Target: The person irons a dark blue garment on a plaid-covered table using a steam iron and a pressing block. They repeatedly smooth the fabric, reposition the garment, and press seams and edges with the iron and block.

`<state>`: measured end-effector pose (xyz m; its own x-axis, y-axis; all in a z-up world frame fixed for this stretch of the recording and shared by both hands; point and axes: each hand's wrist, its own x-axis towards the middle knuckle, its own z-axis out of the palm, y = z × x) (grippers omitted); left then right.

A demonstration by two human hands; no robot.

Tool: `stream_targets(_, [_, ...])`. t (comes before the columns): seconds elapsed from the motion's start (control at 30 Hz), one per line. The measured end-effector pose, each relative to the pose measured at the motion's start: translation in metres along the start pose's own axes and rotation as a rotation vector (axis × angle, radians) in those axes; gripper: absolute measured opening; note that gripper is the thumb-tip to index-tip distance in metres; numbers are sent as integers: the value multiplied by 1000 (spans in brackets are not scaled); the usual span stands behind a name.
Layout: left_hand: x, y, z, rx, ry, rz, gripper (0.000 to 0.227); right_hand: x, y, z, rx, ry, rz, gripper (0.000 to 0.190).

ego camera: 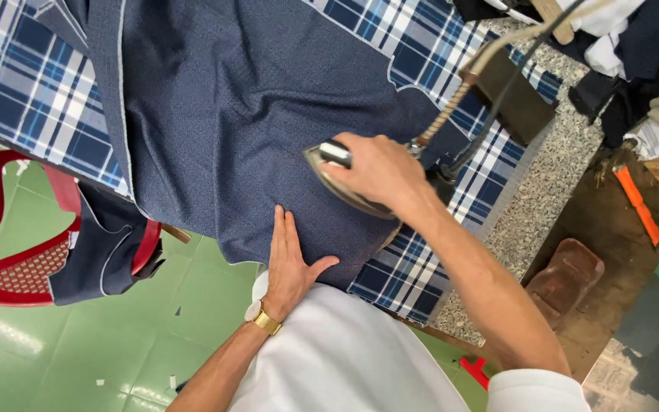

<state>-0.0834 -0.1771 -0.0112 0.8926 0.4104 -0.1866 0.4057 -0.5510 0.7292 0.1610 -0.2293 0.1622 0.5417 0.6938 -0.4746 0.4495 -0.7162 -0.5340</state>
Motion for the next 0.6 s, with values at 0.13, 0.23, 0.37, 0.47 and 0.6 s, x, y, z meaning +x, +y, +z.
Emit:
stream_targets(0.13, [-1,-2,3,17,14,6,131,-16,50,3,68,90,158,52])
stream_targets(0.23, [1,-1,3,3,-12,-8,132,-38,65,-11,165,117,272,54])
stream_targets(0.37, [2,-3,4,5,1,4,132,-69,99,-6,195,140,343,57])
stream_targets(0.47, [2,-2,3,5,-2,-4,132,-99,94,-9,213,128,432,63])
stream_targets(0.6, [4,-1,1,3,-43,-29,132,-129,77,-15,231,97,472,66])
